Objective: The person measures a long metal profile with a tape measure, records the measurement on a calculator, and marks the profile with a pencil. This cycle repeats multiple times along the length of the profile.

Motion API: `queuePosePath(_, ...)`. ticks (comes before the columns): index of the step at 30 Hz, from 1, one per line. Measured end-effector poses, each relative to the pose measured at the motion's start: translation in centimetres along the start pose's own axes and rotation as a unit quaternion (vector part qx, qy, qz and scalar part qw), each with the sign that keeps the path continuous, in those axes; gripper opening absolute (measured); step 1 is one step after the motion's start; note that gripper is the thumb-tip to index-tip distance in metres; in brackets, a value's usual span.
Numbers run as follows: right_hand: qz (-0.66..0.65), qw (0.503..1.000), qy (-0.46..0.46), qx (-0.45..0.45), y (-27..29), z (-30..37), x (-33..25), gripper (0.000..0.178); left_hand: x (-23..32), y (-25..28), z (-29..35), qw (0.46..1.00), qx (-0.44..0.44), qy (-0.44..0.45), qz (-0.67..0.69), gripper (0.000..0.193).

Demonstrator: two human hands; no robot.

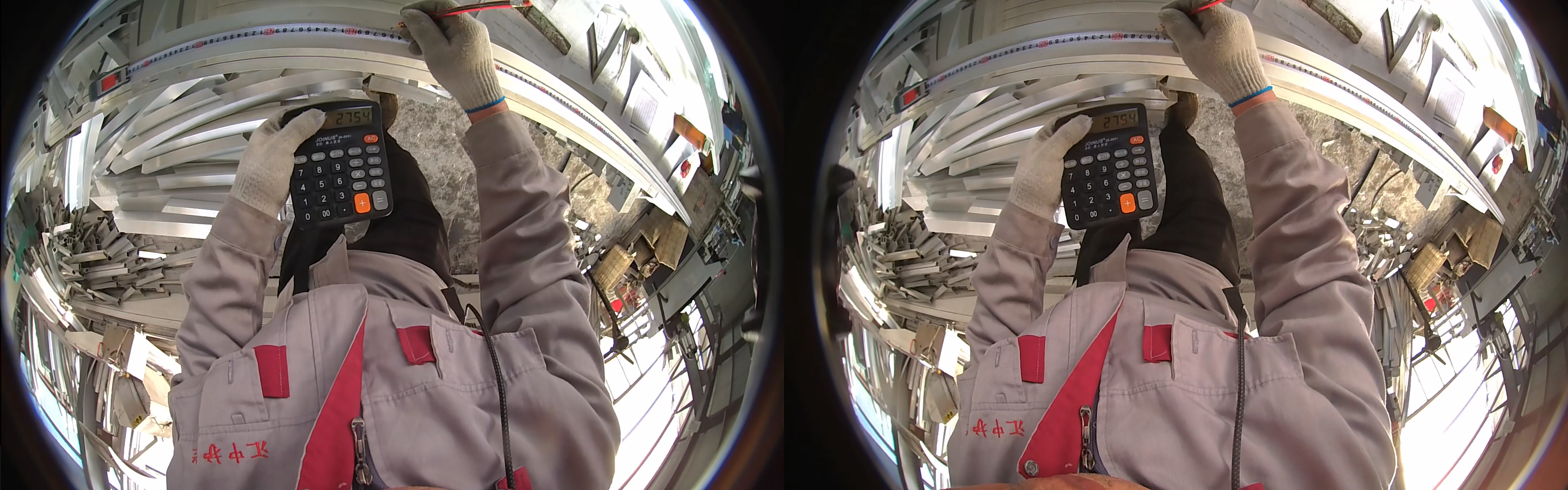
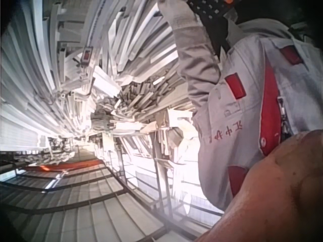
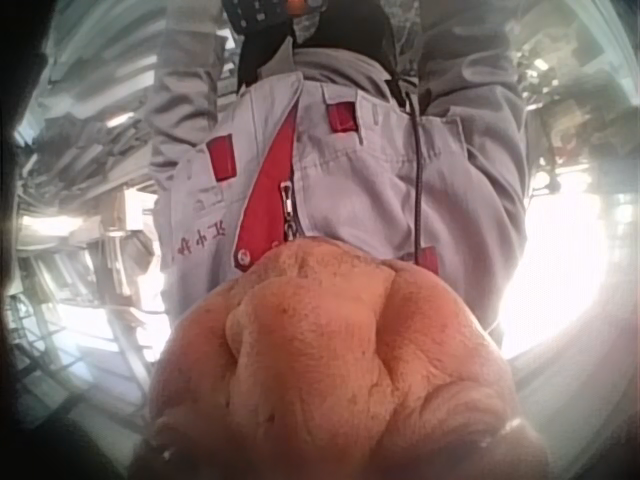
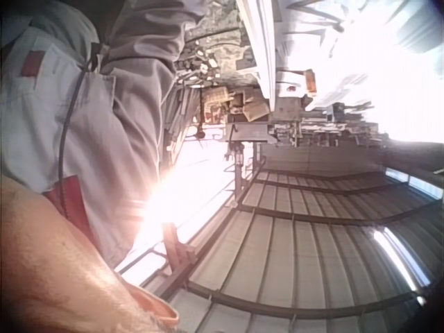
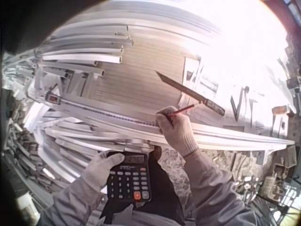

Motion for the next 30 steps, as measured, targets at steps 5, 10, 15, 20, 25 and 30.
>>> queuePosePath(5,0.025,1.000,0.006,-0.002,0.12,0.02,-0.21,0.016,-0.22,0.21,-0.02,1.000,0.006,0.005,-0.020,0.031)
queuePosePath(10,0.043,0.999,0.026,0.012,0.06,-0.07,-0.32,0.015,0.03,-0.09,0.23,1.000,-0.001,0.006,-0.017,0.033)
queuePosePath(15,0.050,0.998,0.027,0.012,-0.01,-0.06,-0.08,0.014,0.30,-0.23,0.39,1.000,0.007,0.007,-0.015,0.035)
queuePosePath(20,0.045,0.999,0.024,0.011,-0.02,-0.07,-0.05,0.014,0.07,0.02,0.27,1.000,0.004,0.013,-0.013,0.036)
queuePosePath(25,0.051,0.998,0.026,0.012,-0.02,-0.05,-0.17,0.014,-0.11,-0.02,0.18,1.000,0.006,0.006,-0.015,0.037)
queuePosePath(30,0.056,0.998,0.032,0.016,-0.04,-0.06,-0.24,0.015,0.20,-0.21,0.51,1.000,0.010,0.007,-0.017,0.037)
Point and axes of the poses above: each hand's wrist, its own z-axis away from the middle knuckle, its own y-axis out of the back of the hand, x = y × z, the point moved 3 cm from there along -z, towards the middle knuckle, and after that the axes turned 6 degrees about -y, right-handed, at the moved point
